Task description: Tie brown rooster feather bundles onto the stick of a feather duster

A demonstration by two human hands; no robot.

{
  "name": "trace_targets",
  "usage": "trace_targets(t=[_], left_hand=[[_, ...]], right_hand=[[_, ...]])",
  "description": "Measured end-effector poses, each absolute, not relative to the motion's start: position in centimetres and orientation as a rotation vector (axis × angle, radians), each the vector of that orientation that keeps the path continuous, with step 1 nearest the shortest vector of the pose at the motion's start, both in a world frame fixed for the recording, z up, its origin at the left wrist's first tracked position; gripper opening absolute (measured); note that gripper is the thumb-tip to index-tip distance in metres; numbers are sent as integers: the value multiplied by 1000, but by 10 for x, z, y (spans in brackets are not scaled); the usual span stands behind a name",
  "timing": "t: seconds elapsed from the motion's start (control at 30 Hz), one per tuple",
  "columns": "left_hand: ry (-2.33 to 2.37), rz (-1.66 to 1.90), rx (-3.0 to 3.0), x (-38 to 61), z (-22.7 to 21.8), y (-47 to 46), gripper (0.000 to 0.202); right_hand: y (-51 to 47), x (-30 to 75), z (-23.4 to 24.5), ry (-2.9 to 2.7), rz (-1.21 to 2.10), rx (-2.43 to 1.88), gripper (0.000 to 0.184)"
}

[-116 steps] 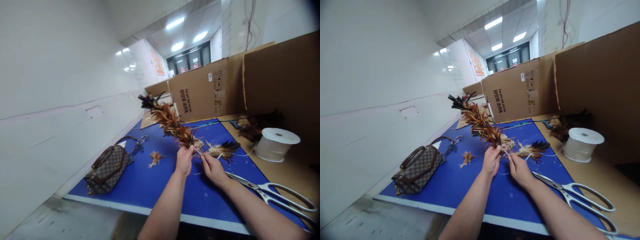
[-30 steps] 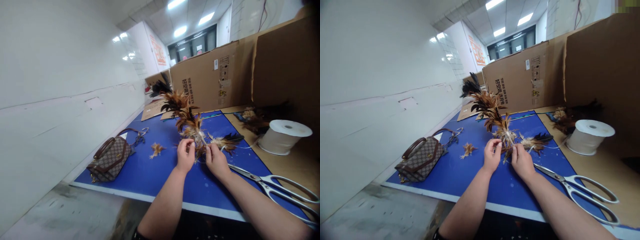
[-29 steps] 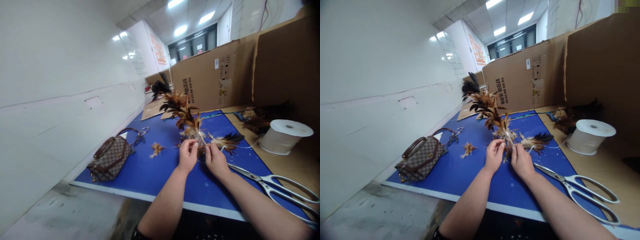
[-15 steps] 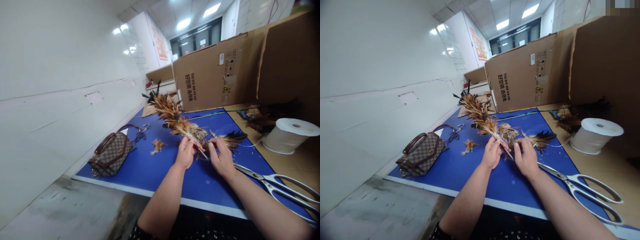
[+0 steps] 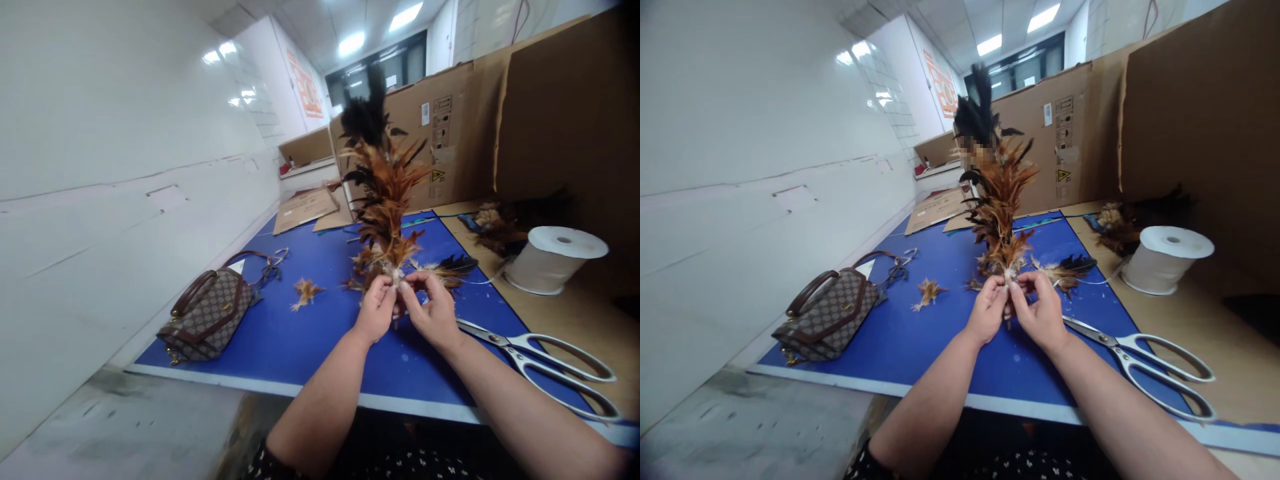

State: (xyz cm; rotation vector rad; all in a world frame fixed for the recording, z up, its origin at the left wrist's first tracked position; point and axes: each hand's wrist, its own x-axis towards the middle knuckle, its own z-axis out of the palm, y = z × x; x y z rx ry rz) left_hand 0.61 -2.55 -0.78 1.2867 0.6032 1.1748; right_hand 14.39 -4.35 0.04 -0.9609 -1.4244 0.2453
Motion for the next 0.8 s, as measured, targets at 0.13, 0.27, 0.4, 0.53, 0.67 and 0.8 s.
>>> trace_targets(t=[0.13, 0.27, 0.4, 0.53, 0.67, 0.8], left_hand=[[557, 1107, 1282, 8, -5, -29, 38], [595, 1093, 1285, 7, -4, -31, 40], [645, 1103, 1279, 8, -5, -32, 41], [704, 1143, 1262, 13, -4, -33, 42], [750, 1181, 1256, 16, -7, -34, 43], [833, 1219, 1301, 16, -13, -32, 42]], right_hand=[[-42, 148, 1, -1391, 268, -984, 22], [-42, 148, 3, -1382, 257, -1001, 21], [-42, 147, 2, -1393, 260, -1012, 17], [-42, 145, 1, -1407, 231, -1014, 14], [-39, 144, 0, -1415, 233, -1013, 12], [-36, 144, -2, -1448, 230, -1005, 12]])
